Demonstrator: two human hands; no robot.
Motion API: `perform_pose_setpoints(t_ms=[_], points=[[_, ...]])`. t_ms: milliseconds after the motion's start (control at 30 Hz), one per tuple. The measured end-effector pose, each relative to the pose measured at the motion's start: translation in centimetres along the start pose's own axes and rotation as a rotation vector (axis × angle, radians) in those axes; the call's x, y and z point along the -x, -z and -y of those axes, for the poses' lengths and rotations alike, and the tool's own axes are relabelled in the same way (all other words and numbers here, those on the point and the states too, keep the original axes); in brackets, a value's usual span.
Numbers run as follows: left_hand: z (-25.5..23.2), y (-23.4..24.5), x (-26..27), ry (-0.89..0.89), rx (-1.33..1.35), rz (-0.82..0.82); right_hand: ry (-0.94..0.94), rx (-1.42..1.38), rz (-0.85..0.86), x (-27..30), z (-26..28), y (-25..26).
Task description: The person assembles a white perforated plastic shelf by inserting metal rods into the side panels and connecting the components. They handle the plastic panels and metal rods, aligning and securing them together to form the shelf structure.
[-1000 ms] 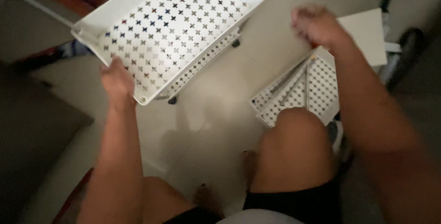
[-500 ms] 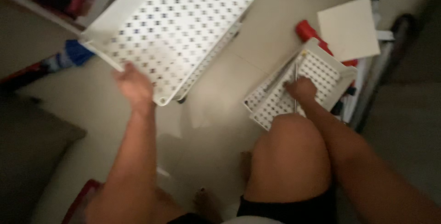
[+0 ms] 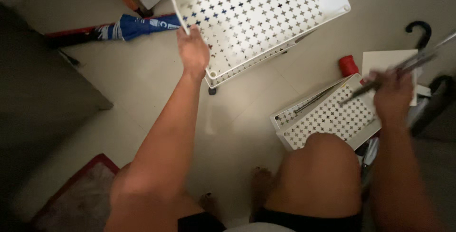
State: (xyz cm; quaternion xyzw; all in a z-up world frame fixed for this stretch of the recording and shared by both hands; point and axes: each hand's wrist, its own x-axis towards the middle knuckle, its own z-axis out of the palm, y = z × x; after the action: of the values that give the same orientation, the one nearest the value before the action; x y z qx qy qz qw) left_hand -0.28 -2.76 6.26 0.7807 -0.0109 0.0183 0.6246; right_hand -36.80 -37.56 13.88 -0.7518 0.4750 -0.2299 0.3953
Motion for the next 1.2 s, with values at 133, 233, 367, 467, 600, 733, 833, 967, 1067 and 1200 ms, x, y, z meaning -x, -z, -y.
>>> perform_pose_setpoints(t_ms=[133, 233, 367, 467, 600, 733, 833, 967, 1067, 1200], points=[[-1.2, -0.8, -1.3, -0.023, -0.013, -0.016, 0.406, -0.468, 0.255, 2.1, 14.2, -2.6], [-1.0, -1.1, -2.0, 0.083, -0.004, 0.030, 0.622, -0.815, 0.581, 5.7, 21.5, -8.2], [-2.4, -0.4, -1.7, -0.194, -0.169, -0.040, 0.598, -0.700, 0.711, 9.2, 25.5, -13.5], [-5.7, 3.0, 0.1, -0.433, -0.231, -0.111, 0.637, -0.626, 0.763, 9.9, 26.3, -15.4], [-10.8, 9.1, 5.5, -0.375, 0.091, 0.421, 0.477, -0.620, 0.877, 10.4, 26.1, -17.1], [-14.5, 10.7, 7.9, -0.262, 0.142, 0.695, 0.543, -0.709, 0.989, 10.9, 25.5, -19.4], [-15.0, 9.9, 7.6, -0.237, 0.082, 0.629, 0.540, -0.639, 0.964, 10.4, 25.6, -20.1], [-14.6, 10.3, 7.1, -0.224, -0.159, 0.590, 0.649, -0.479, 0.897, 10.5, 26.4, -19.6], [-16.2, 11.9, 6.8, -0.476, -0.051, 0.628, 0.759, -0.326, 0.853, 11.7, 27.0, -19.3], [-20.6, 13.1, 7.1, -0.365, 0.659, 0.579, 0.849, -0.190, 0.747, 11.9, 26.4, -20.0]])
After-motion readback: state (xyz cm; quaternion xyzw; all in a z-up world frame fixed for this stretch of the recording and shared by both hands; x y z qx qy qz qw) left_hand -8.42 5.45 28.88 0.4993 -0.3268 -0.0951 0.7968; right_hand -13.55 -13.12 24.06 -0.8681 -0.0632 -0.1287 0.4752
